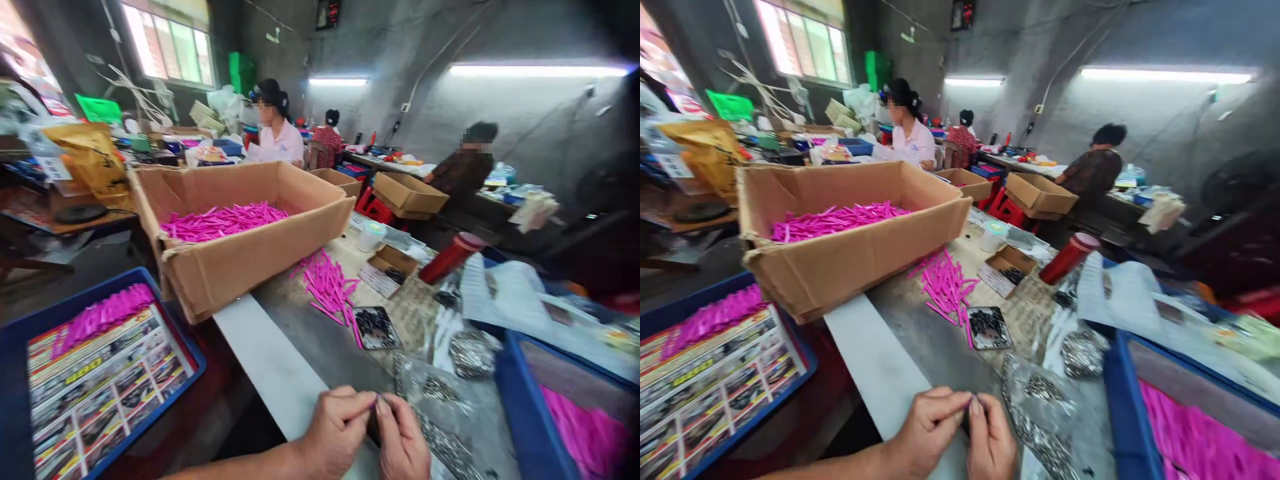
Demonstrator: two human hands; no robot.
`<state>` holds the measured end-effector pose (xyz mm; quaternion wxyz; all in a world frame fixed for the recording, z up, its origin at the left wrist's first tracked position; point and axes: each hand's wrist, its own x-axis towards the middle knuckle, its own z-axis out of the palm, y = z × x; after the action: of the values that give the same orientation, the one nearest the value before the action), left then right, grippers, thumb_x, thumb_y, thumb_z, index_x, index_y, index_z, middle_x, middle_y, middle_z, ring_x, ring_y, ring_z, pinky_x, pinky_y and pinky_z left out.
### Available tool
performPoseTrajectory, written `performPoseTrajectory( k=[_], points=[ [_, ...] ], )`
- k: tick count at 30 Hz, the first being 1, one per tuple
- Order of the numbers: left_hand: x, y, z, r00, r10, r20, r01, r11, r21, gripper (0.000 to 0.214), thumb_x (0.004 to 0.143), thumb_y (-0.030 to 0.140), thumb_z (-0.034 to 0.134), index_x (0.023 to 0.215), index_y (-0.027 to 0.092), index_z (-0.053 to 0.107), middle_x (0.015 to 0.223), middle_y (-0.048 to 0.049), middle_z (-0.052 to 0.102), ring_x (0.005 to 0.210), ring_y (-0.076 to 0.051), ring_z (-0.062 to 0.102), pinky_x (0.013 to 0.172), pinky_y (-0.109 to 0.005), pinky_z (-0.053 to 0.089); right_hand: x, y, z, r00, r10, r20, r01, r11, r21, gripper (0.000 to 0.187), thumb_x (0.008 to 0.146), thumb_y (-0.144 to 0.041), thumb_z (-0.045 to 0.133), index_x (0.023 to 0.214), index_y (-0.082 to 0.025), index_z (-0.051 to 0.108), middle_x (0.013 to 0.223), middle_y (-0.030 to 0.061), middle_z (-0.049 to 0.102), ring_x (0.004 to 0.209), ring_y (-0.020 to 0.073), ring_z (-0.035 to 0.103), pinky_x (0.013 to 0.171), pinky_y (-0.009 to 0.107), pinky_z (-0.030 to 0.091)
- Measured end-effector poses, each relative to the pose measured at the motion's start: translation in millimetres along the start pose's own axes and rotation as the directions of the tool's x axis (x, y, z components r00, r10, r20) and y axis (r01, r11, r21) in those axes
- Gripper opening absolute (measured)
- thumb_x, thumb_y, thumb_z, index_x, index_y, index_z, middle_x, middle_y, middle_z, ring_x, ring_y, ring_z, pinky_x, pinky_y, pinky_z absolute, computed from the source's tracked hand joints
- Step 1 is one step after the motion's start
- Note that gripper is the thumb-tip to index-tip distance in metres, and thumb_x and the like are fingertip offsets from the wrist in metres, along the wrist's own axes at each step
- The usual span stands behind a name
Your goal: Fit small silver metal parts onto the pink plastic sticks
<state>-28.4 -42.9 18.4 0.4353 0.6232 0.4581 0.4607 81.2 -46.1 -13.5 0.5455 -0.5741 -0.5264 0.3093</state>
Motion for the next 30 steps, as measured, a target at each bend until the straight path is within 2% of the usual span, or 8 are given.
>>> performPoseTrajectory(
  k=[2, 6, 11, 14, 17, 21, 24, 30],
  points=[
    [0.7, 0.4, -1.9, 1.000, 0.023, 0.008, -0.023, 1.000, -0.021, 0.027, 0.076, 0.014, 0.041, 0.083, 0.014, 0.067, 0.057, -0.0008, 0.048, 0.054, -0.011, 0.043, 0.052, -0.020, 0.036, 2.2, -2.1, 0.5, 0.998, 0.039, 0.051, -0.041, 0.999, 0.021, 0.026, 0.073, -0.042, 0.048, 0.071, -0.017, 0.054, 0.056, 0.0008, 0.055, 0.051, 0.0144, 0.052, 0.047, 0.024, 0.043],
    [3.0, -3.4, -2.8, 0.995, -0.087, 0.039, 0.092, 0.985, -0.143, 0.028, 0.074, 0.014, 0.043, 0.092, 0.017, 0.064, 0.058, 0.0006, 0.046, 0.049, -0.009, 0.040, 0.044, -0.018, 0.035, 2.2, -1.5, 0.2, 1.000, -0.005, -0.014, 0.004, 0.999, -0.043, 0.022, 0.073, -0.038, 0.049, 0.078, -0.017, 0.054, 0.068, 0.0032, 0.058, 0.062, 0.0156, 0.054, 0.055, 0.025, 0.044],
    [3.7, -6.3, -2.5, 0.999, 0.030, 0.030, -0.027, 0.994, -0.108, 0.026, 0.074, 0.019, 0.045, 0.091, 0.017, 0.065, 0.056, 0.0000, 0.046, 0.053, -0.011, 0.042, 0.049, -0.020, 0.037, 1.7, -2.9, 0.7, 0.998, 0.003, 0.058, -0.001, 0.999, -0.035, 0.019, 0.078, -0.033, 0.043, 0.074, -0.018, 0.052, 0.060, -0.0003, 0.051, 0.054, 0.0127, 0.048, 0.050, 0.022, 0.041],
    [5.0, -8.5, -0.1, 0.992, -0.100, 0.071, 0.114, 0.966, -0.232, 0.027, 0.073, 0.019, 0.045, 0.093, 0.015, 0.064, 0.058, 0.0015, 0.042, 0.044, -0.007, 0.037, 0.039, -0.018, 0.033, 2.6, -5.0, 1.4, 0.997, 0.008, 0.076, -0.008, 1.000, -0.002, 0.017, 0.079, -0.031, 0.040, 0.075, -0.018, 0.050, 0.061, -0.0007, 0.050, 0.054, 0.0121, 0.047, 0.050, 0.022, 0.040],
    [5.7, -10.0, 2.2, 0.966, -0.215, 0.140, 0.250, 0.915, -0.316, 0.029, 0.074, 0.019, 0.044, 0.096, 0.013, 0.062, 0.059, 0.0028, 0.038, 0.036, -0.003, 0.030, 0.031, -0.016, 0.026, 2.5, -7.1, 1.1, 0.998, -0.060, 0.026, 0.062, 0.993, -0.098, 0.014, 0.078, -0.029, 0.043, 0.076, -0.017, 0.051, 0.066, 0.0011, 0.052, 0.060, 0.0131, 0.048, 0.055, 0.023, 0.039],
    [4.5, -8.6, -0.6, 0.999, -0.009, 0.052, 0.016, 0.989, -0.148, 0.027, 0.075, 0.017, 0.044, 0.094, 0.015, 0.063, 0.058, 0.0003, 0.045, 0.048, -0.009, 0.041, 0.044, -0.020, 0.037, 1.7, -10.7, 1.8, 0.998, -0.023, 0.051, 0.028, 0.996, -0.086, 0.017, 0.080, -0.030, 0.039, 0.071, -0.018, 0.047, 0.058, -0.0019, 0.045, 0.053, 0.0117, 0.043, 0.049, 0.022, 0.036],
    [4.2, -7.4, -3.0, 0.993, 0.120, 0.024, -0.118, 0.991, -0.068, 0.027, 0.076, 0.017, 0.044, 0.094, 0.016, 0.064, 0.061, -0.0026, 0.051, 0.057, -0.012, 0.046, 0.055, -0.024, 0.041, 1.7, -12.5, 3.0, 0.998, 0.014, 0.067, -0.012, 0.999, -0.036, 0.019, 0.081, -0.031, 0.036, 0.070, -0.018, 0.045, 0.056, -0.0030, 0.042, 0.051, 0.0112, 0.041, 0.047, 0.021, 0.035],
    [4.1, -7.9, 0.9, 0.986, -0.149, 0.078, 0.164, 0.958, -0.234, 0.028, 0.076, 0.021, 0.044, 0.095, 0.013, 0.063, 0.057, 0.0012, 0.045, 0.037, -0.005, 0.034, 0.032, -0.016, 0.031, 2.3, -11.5, 2.3, 0.997, -0.080, 0.013, 0.081, 0.977, -0.195, 0.016, 0.080, -0.029, 0.039, 0.072, -0.018, 0.047, 0.062, -0.0003, 0.048, 0.057, 0.0130, 0.044, 0.053, 0.024, 0.034]
  ],
)
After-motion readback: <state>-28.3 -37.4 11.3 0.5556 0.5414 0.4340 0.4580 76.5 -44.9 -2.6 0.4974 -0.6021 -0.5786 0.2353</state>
